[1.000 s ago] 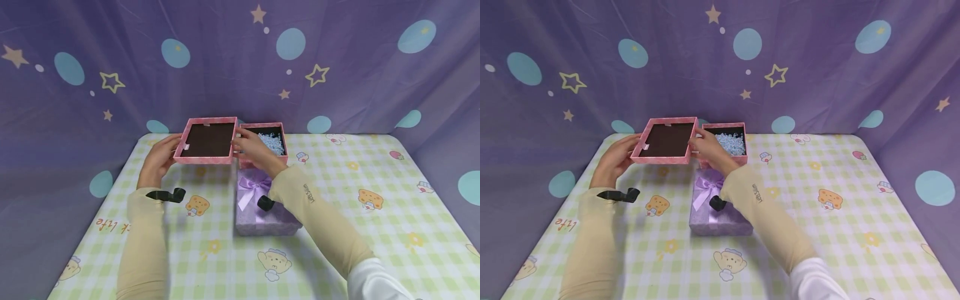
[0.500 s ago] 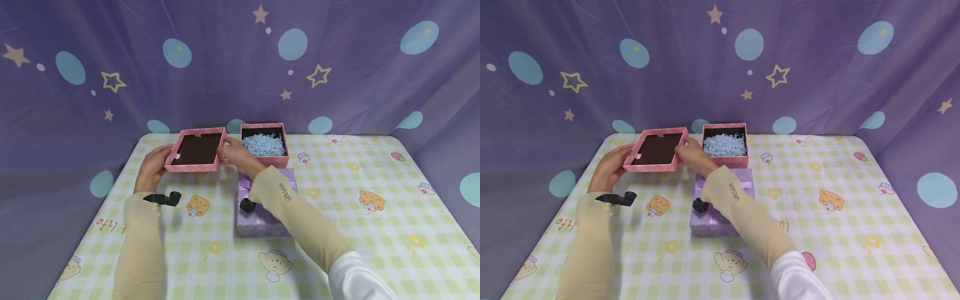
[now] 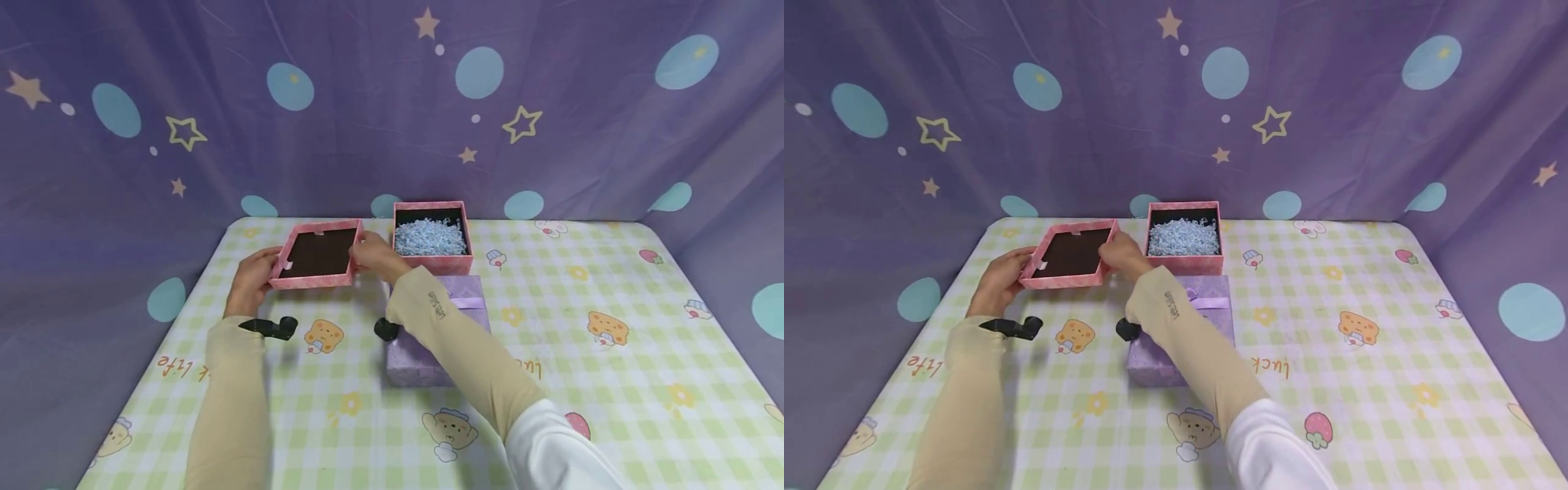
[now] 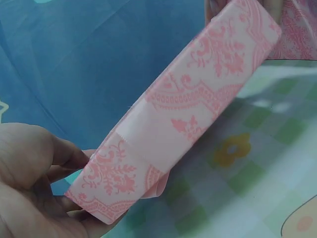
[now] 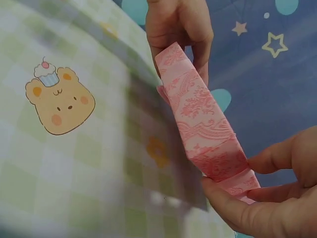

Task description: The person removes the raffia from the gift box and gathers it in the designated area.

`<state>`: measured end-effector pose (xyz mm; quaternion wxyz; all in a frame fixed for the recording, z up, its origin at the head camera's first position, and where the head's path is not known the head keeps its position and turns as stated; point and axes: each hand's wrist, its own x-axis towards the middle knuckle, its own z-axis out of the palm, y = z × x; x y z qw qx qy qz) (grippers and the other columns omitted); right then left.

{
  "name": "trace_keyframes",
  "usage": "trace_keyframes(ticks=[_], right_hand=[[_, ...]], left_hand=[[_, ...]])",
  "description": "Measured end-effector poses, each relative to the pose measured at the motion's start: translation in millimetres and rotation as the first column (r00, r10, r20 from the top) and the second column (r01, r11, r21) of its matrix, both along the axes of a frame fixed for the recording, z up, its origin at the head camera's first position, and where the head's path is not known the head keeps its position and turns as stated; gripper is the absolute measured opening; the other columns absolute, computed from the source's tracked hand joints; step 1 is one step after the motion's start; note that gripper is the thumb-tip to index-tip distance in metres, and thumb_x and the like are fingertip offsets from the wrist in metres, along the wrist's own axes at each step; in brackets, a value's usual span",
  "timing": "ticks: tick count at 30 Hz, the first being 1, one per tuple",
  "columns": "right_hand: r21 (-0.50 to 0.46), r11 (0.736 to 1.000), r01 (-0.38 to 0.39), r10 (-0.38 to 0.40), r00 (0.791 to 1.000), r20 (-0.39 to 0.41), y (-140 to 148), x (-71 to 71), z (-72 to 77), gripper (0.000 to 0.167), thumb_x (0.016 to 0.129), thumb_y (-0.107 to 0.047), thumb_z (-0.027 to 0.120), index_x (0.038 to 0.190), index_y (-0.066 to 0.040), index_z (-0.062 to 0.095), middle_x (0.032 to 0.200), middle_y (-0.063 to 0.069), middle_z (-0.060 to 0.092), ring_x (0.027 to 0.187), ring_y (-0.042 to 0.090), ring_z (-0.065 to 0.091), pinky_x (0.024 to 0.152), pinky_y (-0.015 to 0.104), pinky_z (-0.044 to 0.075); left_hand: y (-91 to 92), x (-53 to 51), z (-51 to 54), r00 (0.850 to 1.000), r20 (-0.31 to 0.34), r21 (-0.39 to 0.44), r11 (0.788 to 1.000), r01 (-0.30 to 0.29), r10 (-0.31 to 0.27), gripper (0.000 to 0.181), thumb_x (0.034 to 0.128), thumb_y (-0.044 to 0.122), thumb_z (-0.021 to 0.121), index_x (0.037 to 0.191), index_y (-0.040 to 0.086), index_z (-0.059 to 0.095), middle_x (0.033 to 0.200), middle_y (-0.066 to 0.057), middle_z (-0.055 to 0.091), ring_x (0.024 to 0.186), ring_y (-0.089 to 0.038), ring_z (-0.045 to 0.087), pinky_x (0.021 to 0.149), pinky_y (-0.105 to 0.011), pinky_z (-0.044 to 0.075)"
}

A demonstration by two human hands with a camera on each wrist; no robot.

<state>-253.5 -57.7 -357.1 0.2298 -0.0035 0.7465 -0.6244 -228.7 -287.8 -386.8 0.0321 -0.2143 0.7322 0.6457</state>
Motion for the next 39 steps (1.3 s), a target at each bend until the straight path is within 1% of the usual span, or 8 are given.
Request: trace_keyframes(ticks=[4,9,15,19,23,29,35,39], right_hand=[[0.040,0.999,0.002,-0.002,1.000,0.008,-4.1,-0.4,-2.5,0.034,0.090,0.002,0.042,0.124,0.008,0.044,0.093,0.010,0.046,0.072,0.020,0.050,0.094,0.046,0.051],[0.022,1.000,-0.004,0.003,0.998,0.060,-5.4,-2.2,-8.0,0.026,0.090,0.004,0.040,0.115,0.009,0.045,0.091,0.011,0.047,0.080,0.026,0.052,0.094,0.048,0.051],[-0.010,1.000,-0.027,0.028,0.990,0.138,-4.8,-7.6,-13.7,0.017,0.090,0.004,0.037,0.106,0.005,0.043,0.088,0.011,0.045,0.083,0.029,0.049,0.098,0.048,0.048],[-0.016,0.999,-0.037,0.040,0.983,0.182,-5.5,-9.6,-13.8,0.025,0.093,0.001,0.037,0.117,0.006,0.042,0.107,0.018,0.051,0.088,0.028,0.050,0.100,0.047,0.047],[-0.020,0.999,-0.048,0.051,0.977,0.208,-6.4,-10.3,-12.9,0.040,0.094,-0.001,0.039,0.133,0.007,0.037,0.132,0.026,0.047,0.105,0.033,0.054,0.102,0.048,0.045],[-0.006,0.996,-0.093,0.092,0.969,0.228,-7.4,-11.7,-13.1,0.049,0.095,-0.005,0.041,0.142,0.005,0.029,0.139,0.023,0.043,0.124,0.035,0.048,0.106,0.047,0.042],[0.111,0.979,-0.169,0.153,0.978,0.139,-5.5,-10.8,-7.8,0.064,0.097,-0.015,0.049,0.151,0.000,0.016,0.154,0.015,0.027,0.137,0.028,0.036,0.112,0.044,0.036],[0.262,0.941,-0.215,0.225,0.974,-0.007,-1.6,-10.1,7.3,0.067,0.099,-0.025,0.047,0.152,-0.003,0.013,0.158,0.011,0.019,0.143,0.027,0.027,0.115,0.043,0.030]], left_hand=[[-0.5,-1.4,-5.5,1.000,0.018,-0.028,1.000,-0.014,0.014,0.042,0.0985,0.011,0.039,0.139,0.006,0.049,0.104,-0.001,0.056,0.077,-0.004,0.058,0.060,-0.016,0.051],[0.9,-0.9,-9.7,0.999,0.026,-0.021,0.999,-0.044,0.044,0.040,0.0993,0.013,0.042,0.138,0.005,0.049,0.107,-0.004,0.057,0.076,-0.005,0.059,0.060,-0.016,0.052],[2.1,-0.6,-12.2,0.999,0.034,-0.055,0.998,-0.029,0.031,0.040,0.1005,0.016,0.042,0.138,0.005,0.049,0.110,-0.004,0.056,0.085,-0.006,0.058,0.062,-0.014,0.051],[1.9,-0.6,-14.3,0.999,0.041,-0.099,0.995,0.009,-0.005,0.042,0.1016,0.018,0.038,0.140,0.005,0.047,0.126,-0.011,0.053,0.093,-0.009,0.056,0.067,-0.014,0.051],[1.9,-0.2,-14.9,0.998,0.059,-0.144,0.989,0.035,-0.027,0.044,0.1023,0.024,0.037,0.142,0.006,0.045,0.139,-0.014,0.049,0.106,-0.015,0.055,0.084,-0.021,0.052],[5.0,1.2,-10.6,0.997,0.070,-0.179,0.983,0.049,-0.037,0.047,0.1024,0.029,0.036,0.144,0.006,0.043,0.143,-0.014,0.046,0.120,-0.021,0.050,0.101,-0.032,0.046],[4.5,0.3,-5.3,0.998,0.058,-0.263,0.963,0.050,-0.036,0.050,0.1022,0.030,0.034,0.144,0.005,0.040,0.142,-0.015,0.043,0.124,-0.024,0.043,0.104,-0.036,0.040],[7.6,-0.8,5.4,0.999,0.025,-0.392,0.920,-0.015,0.026,0.048,0.1005,0.031,0.038,0.143,0.007,0.042,0.142,-0.019,0.045,0.129,-0.030,0.041,0.106,-0.043,0.038]])
